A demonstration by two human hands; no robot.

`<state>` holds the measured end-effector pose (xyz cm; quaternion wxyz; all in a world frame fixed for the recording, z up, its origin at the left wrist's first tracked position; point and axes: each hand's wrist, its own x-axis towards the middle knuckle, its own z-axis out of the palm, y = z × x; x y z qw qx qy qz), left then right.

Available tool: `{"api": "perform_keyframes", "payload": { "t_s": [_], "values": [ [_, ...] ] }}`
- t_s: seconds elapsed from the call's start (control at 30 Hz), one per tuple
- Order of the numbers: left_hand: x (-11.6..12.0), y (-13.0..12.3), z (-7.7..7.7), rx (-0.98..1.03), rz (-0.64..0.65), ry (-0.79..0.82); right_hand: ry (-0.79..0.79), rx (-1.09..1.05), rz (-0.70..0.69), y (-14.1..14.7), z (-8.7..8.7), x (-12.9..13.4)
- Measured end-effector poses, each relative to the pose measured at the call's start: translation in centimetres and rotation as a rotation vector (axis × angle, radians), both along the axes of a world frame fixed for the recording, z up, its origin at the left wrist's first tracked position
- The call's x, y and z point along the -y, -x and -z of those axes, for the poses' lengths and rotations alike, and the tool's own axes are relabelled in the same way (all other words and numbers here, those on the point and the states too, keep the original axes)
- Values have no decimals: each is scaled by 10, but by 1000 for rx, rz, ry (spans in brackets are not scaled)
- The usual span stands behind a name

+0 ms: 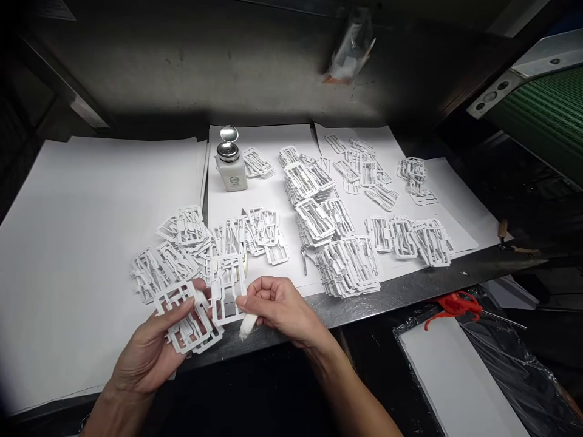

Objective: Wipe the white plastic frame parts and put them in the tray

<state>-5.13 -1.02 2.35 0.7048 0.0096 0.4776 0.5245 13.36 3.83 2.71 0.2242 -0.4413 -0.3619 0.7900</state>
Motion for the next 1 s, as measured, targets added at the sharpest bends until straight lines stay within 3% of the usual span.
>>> {"api": "perform_keyframes", "payload": {
  "t_s": [0.17,0.23,0.43,0.53,0.63,0.7,0.83,1.0],
  "values": [
    [-11,-8,-2,-177,75,-28,17,8,-67,5,4,1],
    [-12,-10,-3,-249,31,-62,-12,19,-60,3,7,0],
    [-14,-11,-5,-306,-78,-65,-201,171,155,0,6,7],
    [-15,-13,-4,-316,-93,-49,-396,207,115,13,-1,20],
    [-15,-14,-3,-322,-112,-39,-722,302,74,24,-3,29],
    [-15,-13,-3,-302,-125,-31,-806,372,87,23,-1,29],
    [-15,-7,-2,-248,-117,1,-645,476,162,10,4,21],
    [-14,-7,-3,-211,-89,21,-232,249,-56,9,9,19]
  ]
}}
